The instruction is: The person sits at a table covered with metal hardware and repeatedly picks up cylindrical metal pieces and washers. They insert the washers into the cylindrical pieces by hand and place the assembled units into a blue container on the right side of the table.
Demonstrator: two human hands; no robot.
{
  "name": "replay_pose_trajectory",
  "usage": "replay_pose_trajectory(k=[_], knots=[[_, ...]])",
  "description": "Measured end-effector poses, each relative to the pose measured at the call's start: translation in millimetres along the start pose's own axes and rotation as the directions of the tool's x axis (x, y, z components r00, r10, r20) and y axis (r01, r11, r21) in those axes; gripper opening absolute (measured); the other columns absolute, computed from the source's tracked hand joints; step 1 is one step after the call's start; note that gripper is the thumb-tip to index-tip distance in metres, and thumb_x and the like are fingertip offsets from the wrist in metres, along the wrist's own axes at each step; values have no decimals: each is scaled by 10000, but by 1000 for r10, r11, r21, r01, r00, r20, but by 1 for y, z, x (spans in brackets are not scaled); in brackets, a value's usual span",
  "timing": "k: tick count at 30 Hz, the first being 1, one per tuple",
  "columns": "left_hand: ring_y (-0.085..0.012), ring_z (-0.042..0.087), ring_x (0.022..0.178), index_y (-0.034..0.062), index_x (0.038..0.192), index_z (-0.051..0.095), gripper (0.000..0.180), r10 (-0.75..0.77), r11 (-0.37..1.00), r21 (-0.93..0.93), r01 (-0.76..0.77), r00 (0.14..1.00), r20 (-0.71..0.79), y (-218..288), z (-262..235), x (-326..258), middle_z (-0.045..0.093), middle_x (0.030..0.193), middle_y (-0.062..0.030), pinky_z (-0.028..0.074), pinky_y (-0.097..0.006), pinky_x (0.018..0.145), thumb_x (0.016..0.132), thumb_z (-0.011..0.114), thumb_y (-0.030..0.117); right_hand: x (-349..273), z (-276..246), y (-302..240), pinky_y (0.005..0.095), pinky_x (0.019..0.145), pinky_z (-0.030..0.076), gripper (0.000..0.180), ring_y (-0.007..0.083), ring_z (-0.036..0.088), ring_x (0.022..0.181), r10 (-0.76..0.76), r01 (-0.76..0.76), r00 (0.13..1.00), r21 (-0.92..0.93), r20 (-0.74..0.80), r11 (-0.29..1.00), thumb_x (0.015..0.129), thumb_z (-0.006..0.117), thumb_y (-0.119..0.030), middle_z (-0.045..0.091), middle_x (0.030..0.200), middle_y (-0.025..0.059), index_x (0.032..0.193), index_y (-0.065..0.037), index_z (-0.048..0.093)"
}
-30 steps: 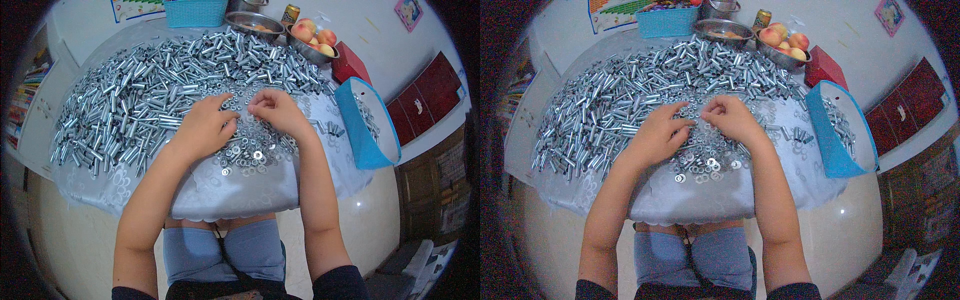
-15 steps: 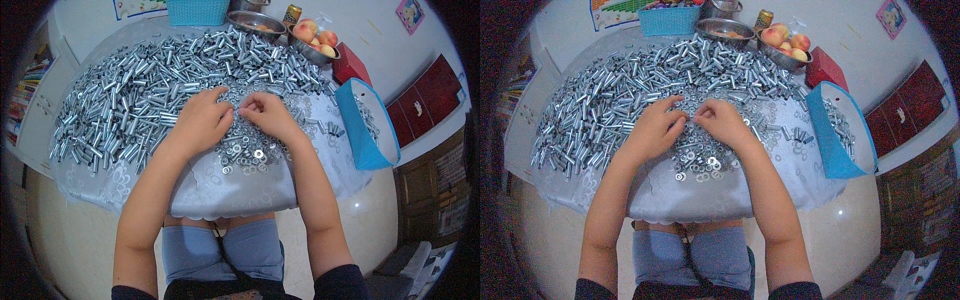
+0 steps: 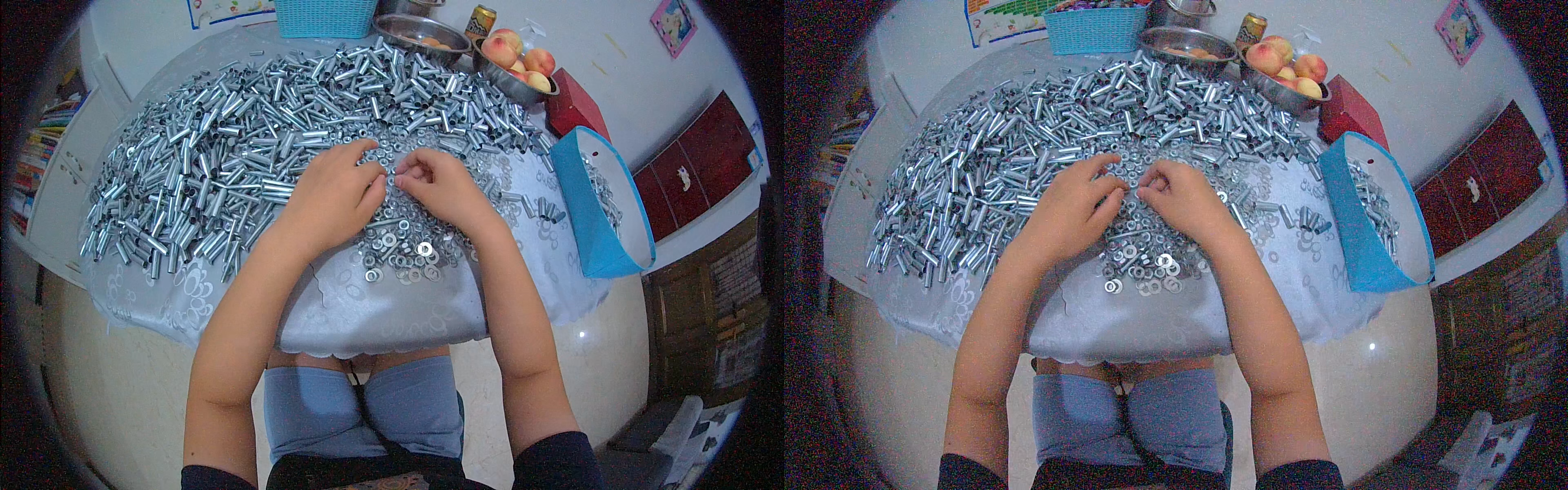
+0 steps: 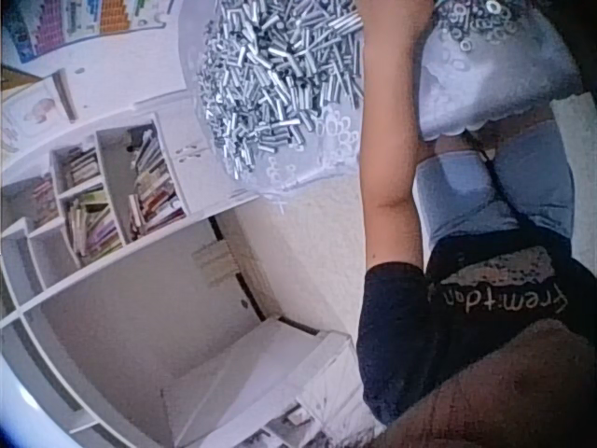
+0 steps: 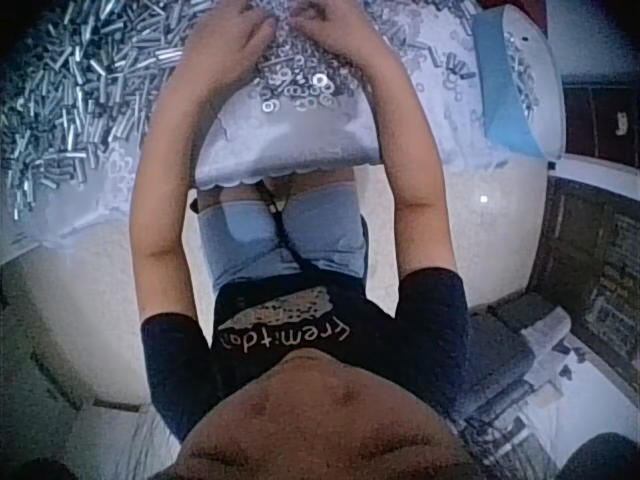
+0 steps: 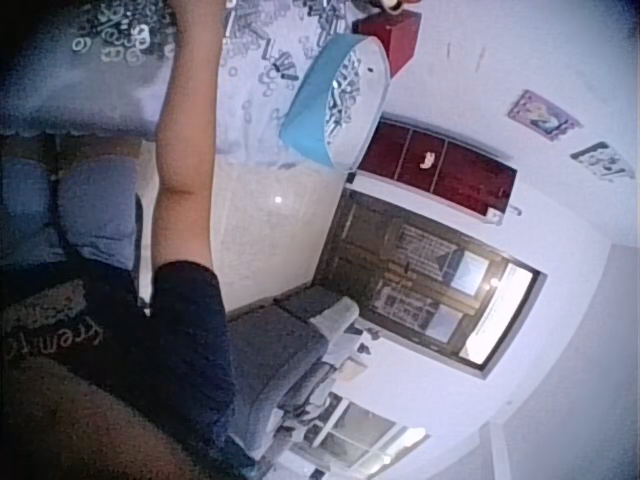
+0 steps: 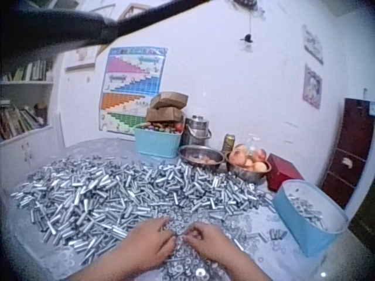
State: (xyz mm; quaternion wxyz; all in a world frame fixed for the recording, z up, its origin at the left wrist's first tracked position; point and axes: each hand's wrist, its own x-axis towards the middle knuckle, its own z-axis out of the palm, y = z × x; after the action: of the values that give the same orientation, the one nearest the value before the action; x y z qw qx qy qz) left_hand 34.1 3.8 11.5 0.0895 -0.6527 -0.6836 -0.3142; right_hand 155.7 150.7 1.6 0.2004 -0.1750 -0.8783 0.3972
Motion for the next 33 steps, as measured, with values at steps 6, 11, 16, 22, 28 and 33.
replay_pose_trajectory(k=[6, 11, 16, 22, 28, 33], knots=[[-333, 525, 985, 21, 878, 610, 188, 14, 1000, 7, -14, 1000, -13, -1, 1, -1, 528, 1119, -175, 410, -405, 854, 808, 516, 168, 1, 1, 1, 285, 580, 455, 151, 164, 580, 605, 4, -4, 1000, 5, 20, 1000, 732, 643, -114, 607, 665, 97, 820, 5, 609], [-333, 524, 976, 16, 875, 612, 195, 40, 999, 18, -40, 999, 13, -2, 2, 0, 535, 1104, -175, 410, -406, 848, 804, 520, 174, 1, -1, -3, 225, 598, 445, 136, 88, 542, 636, 50, -47, 998, -75, 45, 996, 760, 630, -82, 596, 700, 46, 842, 16, 584], [-333, 521, 975, 14, 871, 612, 202, 47, 999, 19, -48, 999, 8, -4, 5, -1, 538, 1094, -174, 407, -410, 848, 806, 516, 180, 1, -1, 0, 225, 596, 443, 144, 92, 539, 631, 40, -38, 999, -70, 36, 997, 760, 635, -100, 596, 700, 47, 835, 13, 589], [-330, 518, 973, 15, 869, 608, 202, 46, 999, 24, -46, 999, 10, -5, 4, -2, 538, 1094, -170, 409, -410, 843, 806, 511, 180, -1, -5, -7, 243, 616, 440, 175, 105, 528, 655, 45, -41, 998, -105, 43, 994, 741, 654, -139, 591, 717, 44, 842, -4, 606], [-320, 515, 993, 39, 859, 640, 204, 52, 998, 22, -53, 998, 35, -3, 2, -3, 534, 1118, -164, 399, -405, 868, 767, 530, 185, -7, -15, -9, 343, 709, 463, 261, 274, 597, 774, -107, 132, 988, -271, 108, 953, 681, 652, -187, 612, 803, 165, 877, -17, 636], [-326, 493, 1037, 73, 896, 662, 231, 39, 999, 28, -42, 996, 81, -2, 2, -3, 520, 1143, -172, 375, -415, 905, 749, 536, 198, -6, -14, -3, 357, 757, 461, 272, 308, 595, 816, -90, 122, 988, -279, 125, 953, 676, 646, -191, 617, 832, 179, 885, -18, 640]])
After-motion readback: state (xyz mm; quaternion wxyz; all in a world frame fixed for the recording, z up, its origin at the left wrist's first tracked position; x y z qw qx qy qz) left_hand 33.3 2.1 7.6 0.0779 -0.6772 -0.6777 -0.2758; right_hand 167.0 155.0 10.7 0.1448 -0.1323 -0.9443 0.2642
